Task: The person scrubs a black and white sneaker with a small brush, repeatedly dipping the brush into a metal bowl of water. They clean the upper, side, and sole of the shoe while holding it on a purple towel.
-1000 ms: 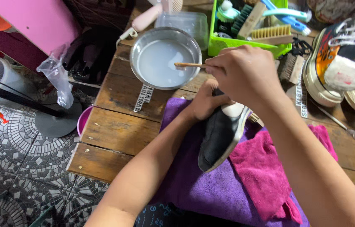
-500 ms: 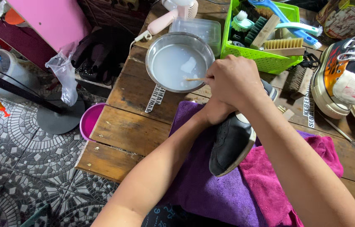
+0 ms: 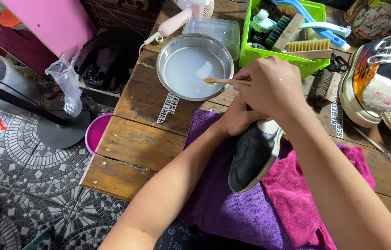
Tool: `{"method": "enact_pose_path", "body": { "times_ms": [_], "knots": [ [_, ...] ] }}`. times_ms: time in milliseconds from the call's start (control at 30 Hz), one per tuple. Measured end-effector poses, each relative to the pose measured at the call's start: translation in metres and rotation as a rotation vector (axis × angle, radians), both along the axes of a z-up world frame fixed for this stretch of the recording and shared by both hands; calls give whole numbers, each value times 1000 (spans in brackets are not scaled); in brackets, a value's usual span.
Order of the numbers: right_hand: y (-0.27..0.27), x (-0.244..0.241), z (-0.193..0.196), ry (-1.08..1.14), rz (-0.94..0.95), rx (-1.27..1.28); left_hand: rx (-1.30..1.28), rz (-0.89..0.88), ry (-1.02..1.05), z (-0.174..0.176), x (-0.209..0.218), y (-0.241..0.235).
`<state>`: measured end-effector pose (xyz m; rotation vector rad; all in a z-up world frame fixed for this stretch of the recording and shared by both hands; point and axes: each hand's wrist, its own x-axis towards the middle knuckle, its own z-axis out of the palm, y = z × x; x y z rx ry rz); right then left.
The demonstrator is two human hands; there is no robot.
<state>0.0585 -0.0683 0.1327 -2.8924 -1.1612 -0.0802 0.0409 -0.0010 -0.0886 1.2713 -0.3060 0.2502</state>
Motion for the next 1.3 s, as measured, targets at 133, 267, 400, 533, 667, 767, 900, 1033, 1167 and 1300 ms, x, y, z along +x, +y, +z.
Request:
{"method": "enact_pose_path", "body": {
  "times_ms": [133,267,400,533,667,767,900,1033,1167,1300],
  "knots": [
    [-12,0,9,4,-40,22,-8,-19,-26,10,0,4],
    [-16,-4,15,-13,-46,21,-30,-25,-15,32,-7,3],
    [-20,-11,19,-14,1,66,-67,4,10,44,-13,-1],
    [-25,-10,22,10,-26,29,-80,-19,-29,60,-21,1],
    [-31,-6,22,-6,-2,85,-76,-17,8,67,-24,0],
    [-33,-6,26,-14,5,115,-72,-14,23,50,-18,-2],
    [-32,1,22,-54,35,38,-80,-18,2,64,-21,-1],
    [-38,9,7,-148,103,167,94,68,85,89,-43,-2],
    [-43,14,-3,-244,161,110,83,81,94,83,-41,-2],
    [-51,18,-6,-286,202,312,81,79,150,84,-41,-3]
  ]
}}
